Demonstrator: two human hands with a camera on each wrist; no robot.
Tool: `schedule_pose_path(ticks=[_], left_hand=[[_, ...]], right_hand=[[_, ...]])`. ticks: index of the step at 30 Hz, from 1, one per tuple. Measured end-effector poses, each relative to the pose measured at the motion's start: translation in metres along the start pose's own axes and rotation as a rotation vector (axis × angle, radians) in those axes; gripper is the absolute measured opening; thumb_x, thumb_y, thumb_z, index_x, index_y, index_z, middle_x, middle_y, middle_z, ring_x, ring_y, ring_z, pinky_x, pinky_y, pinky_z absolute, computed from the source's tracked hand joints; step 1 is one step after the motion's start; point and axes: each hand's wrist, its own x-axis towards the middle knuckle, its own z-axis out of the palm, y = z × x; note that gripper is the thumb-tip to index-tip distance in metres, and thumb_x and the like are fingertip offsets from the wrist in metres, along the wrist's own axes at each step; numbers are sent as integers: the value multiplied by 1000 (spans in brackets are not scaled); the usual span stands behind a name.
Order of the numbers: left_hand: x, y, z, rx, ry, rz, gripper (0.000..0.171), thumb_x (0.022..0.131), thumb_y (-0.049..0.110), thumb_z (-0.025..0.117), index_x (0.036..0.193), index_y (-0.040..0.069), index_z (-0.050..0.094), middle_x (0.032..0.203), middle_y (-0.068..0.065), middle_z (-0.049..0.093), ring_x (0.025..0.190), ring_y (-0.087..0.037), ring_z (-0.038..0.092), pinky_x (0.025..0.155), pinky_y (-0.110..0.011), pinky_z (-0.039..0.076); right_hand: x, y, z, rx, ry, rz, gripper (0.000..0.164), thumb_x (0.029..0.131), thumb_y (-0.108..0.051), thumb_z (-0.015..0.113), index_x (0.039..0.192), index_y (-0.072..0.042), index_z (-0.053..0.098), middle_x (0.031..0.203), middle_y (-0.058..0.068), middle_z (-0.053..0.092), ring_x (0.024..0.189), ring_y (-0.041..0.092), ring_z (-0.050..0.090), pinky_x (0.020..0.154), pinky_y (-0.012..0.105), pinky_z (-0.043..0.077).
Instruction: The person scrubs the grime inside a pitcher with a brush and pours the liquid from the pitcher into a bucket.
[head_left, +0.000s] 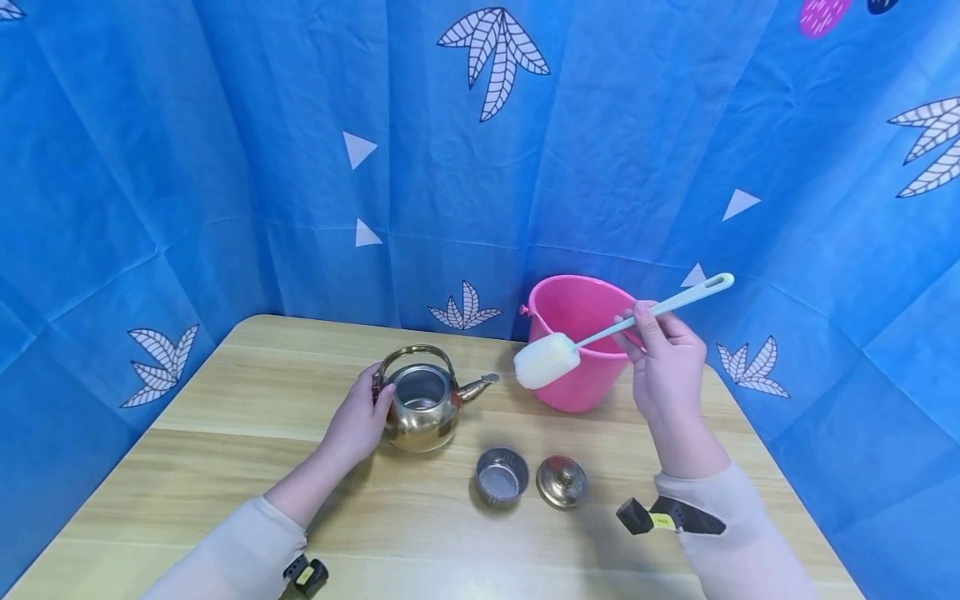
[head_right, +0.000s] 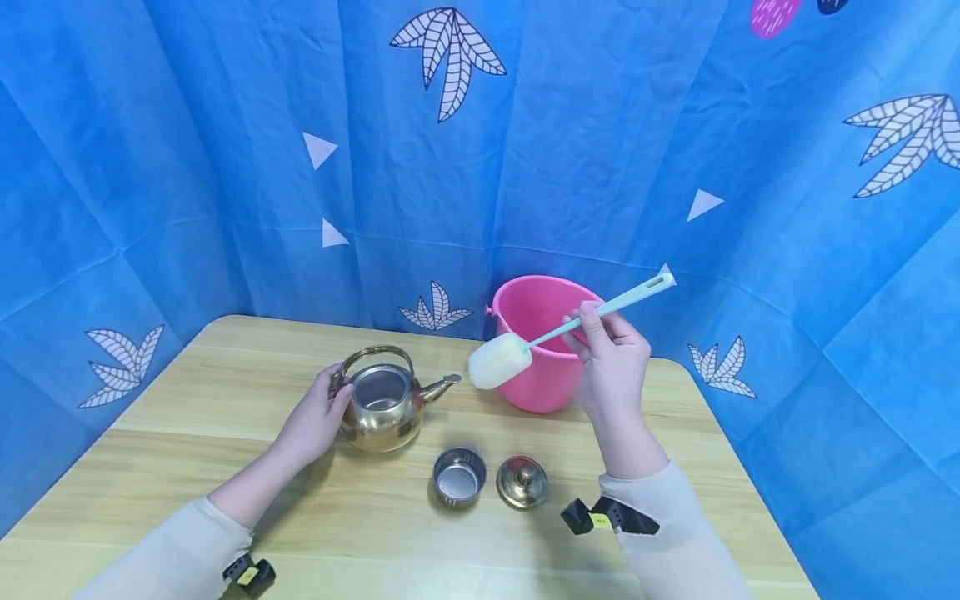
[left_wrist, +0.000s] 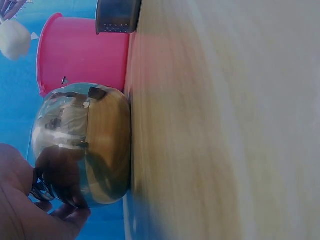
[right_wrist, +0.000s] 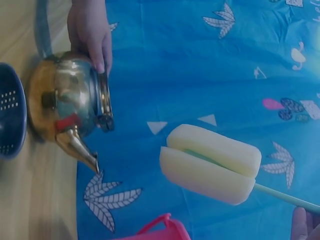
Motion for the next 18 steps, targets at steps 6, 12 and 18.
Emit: schedule_pose_path(ticks=[6, 12, 18], left_hand=[[0, -1, 0, -3, 4, -9, 58, 109, 26, 42, 154, -4, 23, 150, -32, 38, 138, -49, 37, 114, -60, 30], [2, -2, 1, -5, 8, 6, 57, 109, 24, 43, 153, -6, 24, 146, -33, 42, 136, -49, 40, 113, -60, 32], [1, -2, 1, -2, 3, 4, 57, 109, 25, 42, 153, -6, 24, 150, -33, 37, 137, -49, 38, 113, -60, 31]], right_hand=[[2, -7, -10, 19, 25, 16, 32, 84, -18, 80, 109, 0, 74, 96, 11, 72, 90, 19, 72, 84, 33, 57], [5, -14, -23, 79, 77, 32, 35, 82, -18, 82, 111, 0, 74, 94, 10, 73, 88, 19, 73, 83, 33, 58], [9, -21, -36, 148, 77, 22, 26, 85, -12, 78, 106, 2, 74, 88, 10, 72, 81, 19, 73, 80, 34, 59]])
